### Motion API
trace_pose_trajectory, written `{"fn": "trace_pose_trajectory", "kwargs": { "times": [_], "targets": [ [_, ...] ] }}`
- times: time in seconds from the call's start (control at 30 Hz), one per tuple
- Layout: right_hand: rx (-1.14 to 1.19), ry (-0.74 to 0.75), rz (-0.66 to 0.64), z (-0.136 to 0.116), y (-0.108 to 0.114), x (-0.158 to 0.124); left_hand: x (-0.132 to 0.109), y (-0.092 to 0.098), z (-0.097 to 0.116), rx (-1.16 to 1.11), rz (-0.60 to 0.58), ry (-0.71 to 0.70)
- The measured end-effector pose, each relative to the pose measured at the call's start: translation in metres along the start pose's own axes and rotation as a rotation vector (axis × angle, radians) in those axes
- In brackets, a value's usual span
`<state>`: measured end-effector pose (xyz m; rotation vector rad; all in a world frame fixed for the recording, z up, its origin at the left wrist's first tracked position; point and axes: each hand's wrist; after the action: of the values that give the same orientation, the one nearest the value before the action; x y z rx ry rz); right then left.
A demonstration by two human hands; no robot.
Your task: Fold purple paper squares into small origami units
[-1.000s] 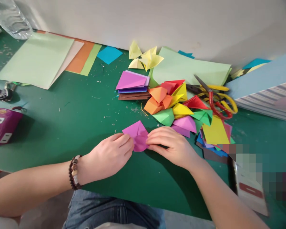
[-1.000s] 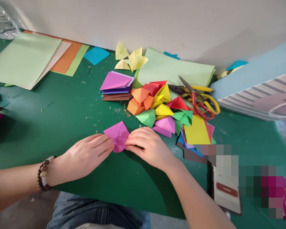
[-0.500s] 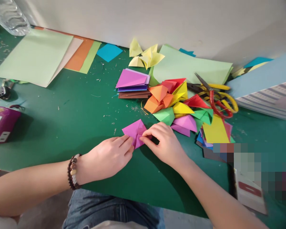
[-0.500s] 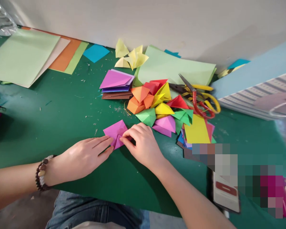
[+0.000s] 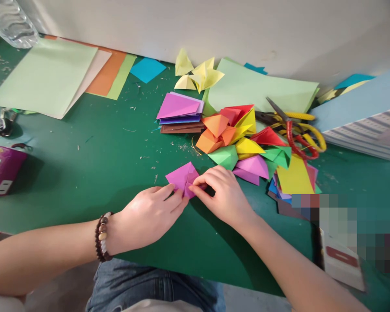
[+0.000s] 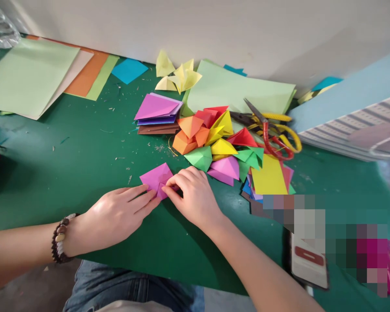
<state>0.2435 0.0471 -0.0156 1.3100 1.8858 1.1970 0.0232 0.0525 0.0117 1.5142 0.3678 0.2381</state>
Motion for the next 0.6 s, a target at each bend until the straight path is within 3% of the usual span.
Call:
{"fn": "trace_pose_trajectory", "kwargs": {
  "times": [0.6],
  "targets": [
    [-0.021,-0.011,0.007,-0.0011,-0.0015,0.0,0.0031,0.0051,0.0026,0.028,-0.04,0.003]
  ]
}}
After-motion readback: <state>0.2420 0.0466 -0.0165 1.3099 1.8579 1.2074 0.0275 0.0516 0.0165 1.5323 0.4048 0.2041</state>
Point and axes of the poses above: each hand's wrist, its own x-axis towards the middle knuckle, its own y-axis out of the back of the hand, z = x × y, and after that the axes turned 10 degrees about -z, right-handed
